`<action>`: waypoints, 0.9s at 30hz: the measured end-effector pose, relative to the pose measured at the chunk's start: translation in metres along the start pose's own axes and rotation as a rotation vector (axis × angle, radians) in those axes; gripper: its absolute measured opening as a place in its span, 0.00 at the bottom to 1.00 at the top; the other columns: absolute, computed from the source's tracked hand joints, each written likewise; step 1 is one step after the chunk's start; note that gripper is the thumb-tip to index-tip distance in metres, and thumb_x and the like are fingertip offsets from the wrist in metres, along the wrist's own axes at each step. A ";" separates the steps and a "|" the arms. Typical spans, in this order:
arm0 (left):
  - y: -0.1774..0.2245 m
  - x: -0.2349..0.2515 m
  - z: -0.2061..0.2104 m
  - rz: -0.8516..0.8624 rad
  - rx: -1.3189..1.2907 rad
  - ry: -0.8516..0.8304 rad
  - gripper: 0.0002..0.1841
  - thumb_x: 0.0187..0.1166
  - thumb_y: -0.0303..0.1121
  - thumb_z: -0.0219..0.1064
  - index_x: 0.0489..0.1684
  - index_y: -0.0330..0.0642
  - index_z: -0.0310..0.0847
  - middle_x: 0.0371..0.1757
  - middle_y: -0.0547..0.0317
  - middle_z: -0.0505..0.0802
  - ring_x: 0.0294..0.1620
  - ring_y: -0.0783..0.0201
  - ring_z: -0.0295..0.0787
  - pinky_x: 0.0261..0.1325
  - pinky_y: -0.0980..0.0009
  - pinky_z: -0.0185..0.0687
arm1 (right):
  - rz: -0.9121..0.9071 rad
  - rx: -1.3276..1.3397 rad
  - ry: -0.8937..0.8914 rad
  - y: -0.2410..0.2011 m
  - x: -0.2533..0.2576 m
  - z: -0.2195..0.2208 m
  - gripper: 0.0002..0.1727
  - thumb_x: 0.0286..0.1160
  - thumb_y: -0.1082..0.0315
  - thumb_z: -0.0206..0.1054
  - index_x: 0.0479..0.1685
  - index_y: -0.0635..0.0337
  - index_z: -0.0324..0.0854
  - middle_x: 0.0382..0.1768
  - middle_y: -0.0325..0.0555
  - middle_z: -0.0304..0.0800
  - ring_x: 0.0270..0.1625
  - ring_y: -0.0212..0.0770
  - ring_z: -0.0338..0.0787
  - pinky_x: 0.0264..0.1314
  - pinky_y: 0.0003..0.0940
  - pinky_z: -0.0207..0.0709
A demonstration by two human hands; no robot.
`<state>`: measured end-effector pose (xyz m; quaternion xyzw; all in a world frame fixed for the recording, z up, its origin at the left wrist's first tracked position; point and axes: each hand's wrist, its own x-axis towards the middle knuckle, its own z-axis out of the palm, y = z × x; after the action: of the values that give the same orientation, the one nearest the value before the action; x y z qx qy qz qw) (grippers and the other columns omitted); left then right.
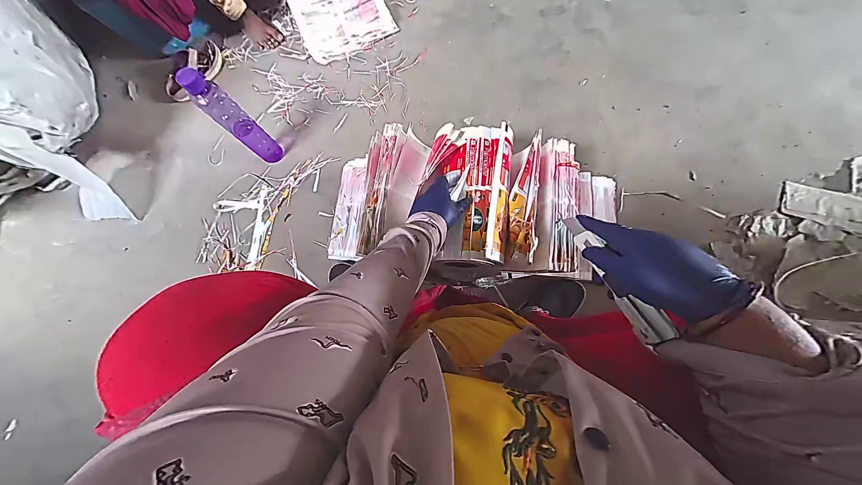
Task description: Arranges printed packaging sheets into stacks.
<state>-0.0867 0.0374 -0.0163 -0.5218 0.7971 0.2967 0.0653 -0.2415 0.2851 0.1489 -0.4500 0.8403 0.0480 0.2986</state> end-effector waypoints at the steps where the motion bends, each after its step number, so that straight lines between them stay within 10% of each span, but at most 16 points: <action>1: 0.002 0.001 0.000 -0.009 0.017 -0.003 0.45 0.71 0.69 0.70 0.81 0.45 0.66 0.65 0.44 0.91 0.65 0.44 0.91 0.64 0.37 0.85 | -0.001 -0.006 -0.007 0.000 0.001 0.002 0.32 0.93 0.52 0.54 0.95 0.33 0.56 0.52 0.58 0.93 0.46 0.60 0.94 0.48 0.67 0.84; 6: -0.003 0.028 -0.006 0.086 0.112 -0.228 0.40 0.82 0.70 0.54 0.71 0.41 0.83 0.66 0.37 0.91 0.72 0.38 0.86 0.71 0.31 0.76 | 0.019 -0.006 -0.067 0.002 0.008 0.007 0.31 0.94 0.53 0.53 0.96 0.35 0.55 0.52 0.58 0.92 0.45 0.59 0.93 0.48 0.66 0.84; 15: -0.011 0.038 -0.019 0.215 -0.008 -0.372 0.31 0.94 0.54 0.48 0.75 0.35 0.79 0.73 0.32 0.86 0.80 0.37 0.78 0.80 0.32 0.67 | 0.065 0.249 0.015 -0.042 0.074 0.011 0.39 0.85 0.63 0.58 0.98 0.44 0.49 0.46 0.57 0.93 0.41 0.53 0.92 0.50 0.59 0.83; 20: -0.001 0.015 -0.042 0.174 0.029 -0.416 0.30 0.96 0.50 0.46 0.75 0.31 0.76 0.74 0.29 0.83 0.81 0.35 0.77 0.80 0.33 0.66 | 0.026 0.172 0.138 -0.090 0.170 0.000 0.36 0.87 0.61 0.57 0.96 0.49 0.53 0.71 0.60 0.86 0.70 0.61 0.87 0.72 0.66 0.75; 27: -0.020 0.039 -0.021 0.262 -0.046 -0.391 0.28 0.95 0.50 0.48 0.71 0.36 0.81 0.69 0.32 0.88 0.76 0.35 0.82 0.76 0.31 0.70 | 0.026 0.135 0.185 -0.113 0.278 0.007 0.35 0.83 0.65 0.56 0.94 0.48 0.60 0.70 0.59 0.87 0.68 0.59 0.89 0.70 0.65 0.78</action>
<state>-0.0822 -0.0106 -0.0239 -0.3478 0.8233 0.4163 0.1671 -0.2654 0.0185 0.0124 -0.4206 0.8712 -0.0467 0.2488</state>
